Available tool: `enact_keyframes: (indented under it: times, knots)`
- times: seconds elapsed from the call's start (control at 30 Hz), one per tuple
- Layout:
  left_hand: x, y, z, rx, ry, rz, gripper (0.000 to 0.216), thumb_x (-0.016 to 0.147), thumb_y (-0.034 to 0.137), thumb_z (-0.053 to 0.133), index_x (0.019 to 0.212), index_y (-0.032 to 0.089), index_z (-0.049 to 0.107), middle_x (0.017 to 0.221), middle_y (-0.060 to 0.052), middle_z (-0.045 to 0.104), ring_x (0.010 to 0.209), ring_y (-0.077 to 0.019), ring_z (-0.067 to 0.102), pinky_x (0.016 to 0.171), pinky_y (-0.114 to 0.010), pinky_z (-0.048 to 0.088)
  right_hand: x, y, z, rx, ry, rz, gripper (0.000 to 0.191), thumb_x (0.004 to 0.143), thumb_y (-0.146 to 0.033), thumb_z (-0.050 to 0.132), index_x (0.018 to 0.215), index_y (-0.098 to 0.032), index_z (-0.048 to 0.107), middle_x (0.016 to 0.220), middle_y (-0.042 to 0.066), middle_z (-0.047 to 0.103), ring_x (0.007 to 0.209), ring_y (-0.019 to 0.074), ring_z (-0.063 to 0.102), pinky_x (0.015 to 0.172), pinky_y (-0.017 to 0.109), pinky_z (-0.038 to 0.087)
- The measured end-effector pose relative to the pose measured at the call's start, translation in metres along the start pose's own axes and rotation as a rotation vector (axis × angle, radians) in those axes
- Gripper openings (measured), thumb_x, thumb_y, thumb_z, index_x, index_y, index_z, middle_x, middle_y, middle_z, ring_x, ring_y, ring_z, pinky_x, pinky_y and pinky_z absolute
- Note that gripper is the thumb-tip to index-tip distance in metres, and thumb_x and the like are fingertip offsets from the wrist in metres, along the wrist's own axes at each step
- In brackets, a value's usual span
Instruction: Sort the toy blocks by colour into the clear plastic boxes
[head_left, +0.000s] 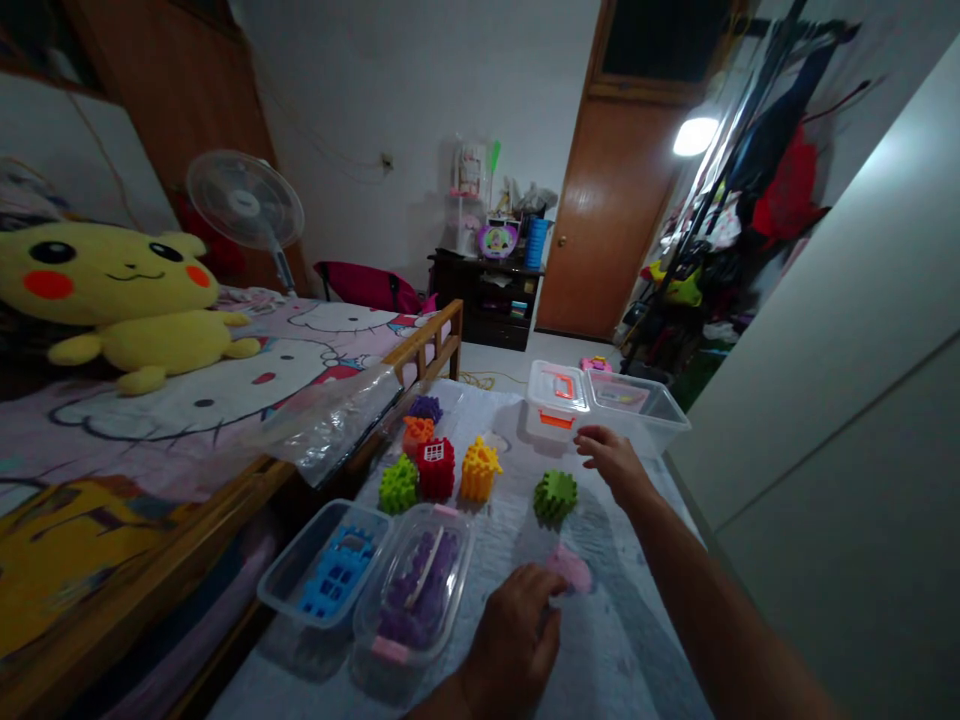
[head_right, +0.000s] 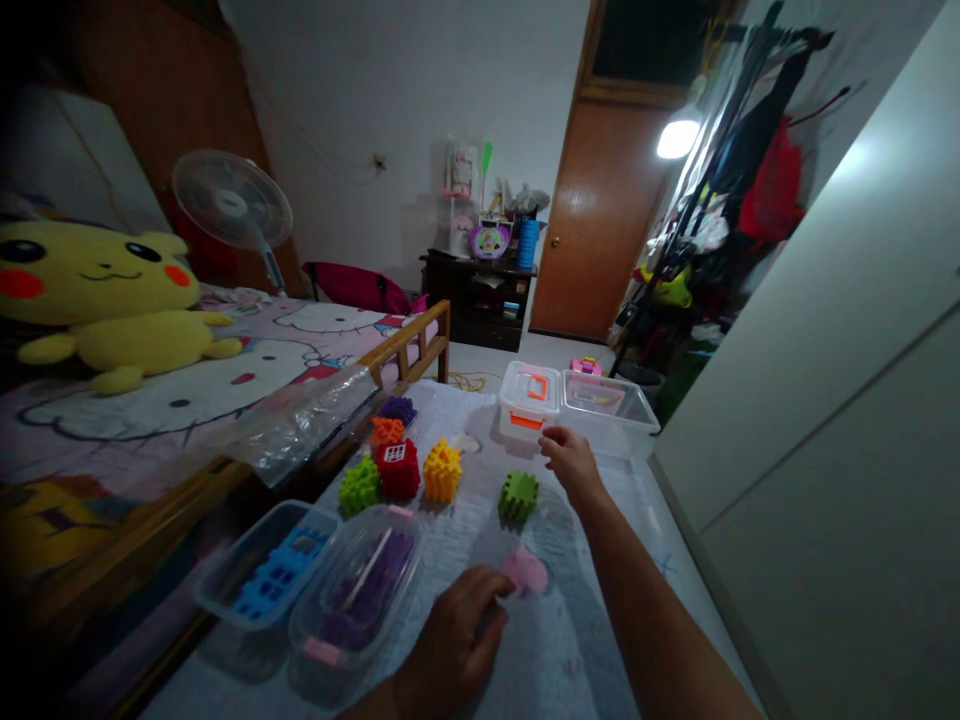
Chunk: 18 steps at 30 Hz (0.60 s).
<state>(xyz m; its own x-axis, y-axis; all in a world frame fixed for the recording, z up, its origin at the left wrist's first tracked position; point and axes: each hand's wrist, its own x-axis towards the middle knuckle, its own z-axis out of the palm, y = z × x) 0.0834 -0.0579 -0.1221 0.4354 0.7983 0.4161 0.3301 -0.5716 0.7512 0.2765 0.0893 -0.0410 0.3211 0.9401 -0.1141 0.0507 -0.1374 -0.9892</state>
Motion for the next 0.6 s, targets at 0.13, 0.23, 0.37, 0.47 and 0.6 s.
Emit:
enact_keyframes:
  times: [0.13,0.23,0.37,0.47,0.6]
  knots:
    - [0.001,-0.007,0.005,-0.004,-0.014,-0.007,0.032,0.078,0.005,0.047,0.103,0.021,0.060,0.090,-0.006,0.068,0.083,-0.0198,0.064,0.074,-0.030,0.051,0.037,0.010,0.014,0.143,0.112,0.140,0.020,0.072,-0.033,0.070,0.079,-0.020,0.057,0.070,0.001,0.060,0.064,0.0146,0.060,0.058,0.027,0.052]
    - [0.000,-0.013,0.009,-0.004,-0.018,0.004,0.033,0.077,0.004,0.048,0.103,0.020,0.061,0.087,-0.006,0.068,0.078,-0.0189,0.065,0.070,-0.028,0.050,0.055,0.014,0.023,0.240,0.194,0.248,0.022,0.083,-0.041,0.063,0.086,-0.021,0.054,0.071,0.000,0.056,0.066,0.0141,0.059,0.060,0.027,0.054]
    - [0.001,-0.020,0.012,0.015,-0.030,0.018,0.035,0.073,0.003,0.049,0.103,0.018,0.061,0.082,-0.006,0.068,0.072,-0.0184,0.065,0.066,-0.026,0.050,0.071,0.011,0.032,0.334,0.292,0.344,0.036,0.086,-0.048,0.062,0.106,-0.019,0.055,0.089,0.003,0.059,0.077,0.0148,0.061,0.065,0.029,0.056]
    - [0.002,-0.023,0.014,0.020,-0.031,0.025,0.037,0.072,0.002,0.048,0.103,0.017,0.062,0.082,-0.007,0.069,0.070,-0.0183,0.066,0.064,-0.025,0.050,0.080,0.008,0.039,0.380,0.344,0.385,0.040,0.090,-0.043,0.061,0.121,-0.017,0.055,0.114,0.008,0.061,0.094,0.0188,0.063,0.077,0.036,0.057]
    - [0.002,-0.024,0.015,0.031,-0.041,0.036,0.036,0.073,0.002,0.047,0.103,0.017,0.061,0.083,-0.007,0.069,0.071,-0.0185,0.066,0.064,-0.025,0.049,0.088,0.006,0.048,0.423,0.386,0.431,0.035,0.094,-0.035,0.059,0.125,-0.018,0.057,0.125,0.009,0.059,0.104,0.0224,0.062,0.087,0.044,0.054]
